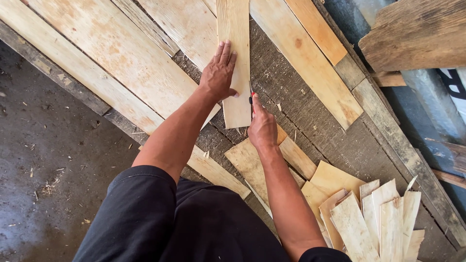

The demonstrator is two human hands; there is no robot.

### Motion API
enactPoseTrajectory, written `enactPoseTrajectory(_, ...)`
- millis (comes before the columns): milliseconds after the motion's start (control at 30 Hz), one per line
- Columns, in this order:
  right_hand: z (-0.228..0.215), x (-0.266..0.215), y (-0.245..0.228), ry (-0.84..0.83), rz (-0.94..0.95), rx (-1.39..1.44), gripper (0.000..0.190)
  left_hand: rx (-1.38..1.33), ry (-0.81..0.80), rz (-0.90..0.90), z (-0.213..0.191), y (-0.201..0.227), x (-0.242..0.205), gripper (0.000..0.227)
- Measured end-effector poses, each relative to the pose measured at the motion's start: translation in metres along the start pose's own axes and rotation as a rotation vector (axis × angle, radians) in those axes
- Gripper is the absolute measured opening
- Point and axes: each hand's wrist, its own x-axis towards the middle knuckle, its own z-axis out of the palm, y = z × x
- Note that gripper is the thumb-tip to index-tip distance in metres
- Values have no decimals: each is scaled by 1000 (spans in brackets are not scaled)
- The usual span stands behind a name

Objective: Cutting and arranging thin wooden planks on a workbench.

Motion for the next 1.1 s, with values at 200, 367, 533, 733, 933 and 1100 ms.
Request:
enactPoseTrajectory(200, 8, -10, 10, 44, -37, 23, 65, 0, -4, 1, 2, 1, 1, 144)
enactPoseTrajectory(367, 23, -22, 26, 108, -110, 27, 64, -2, 3, 13, -1, 1, -2, 143)
enactPoseTrajectory(533, 2, -39, 7, 28, 0, 15, 63, 45, 14, 21, 1, 0, 0, 145)
enactPoseTrajectory(733, 18, -51, 29, 23, -9, 16, 64, 50, 1, 18, -3, 1, -1, 144)
enactPoseTrajectory(933, 16, -62, 27, 26, -53, -13, 58, 28, -24, -3, 2, -1, 1, 147)
enactPoseTrajectory(1100, 7, -72, 27, -49, 52, -10, 58, 32, -17, 1, 1, 1, 1, 147)
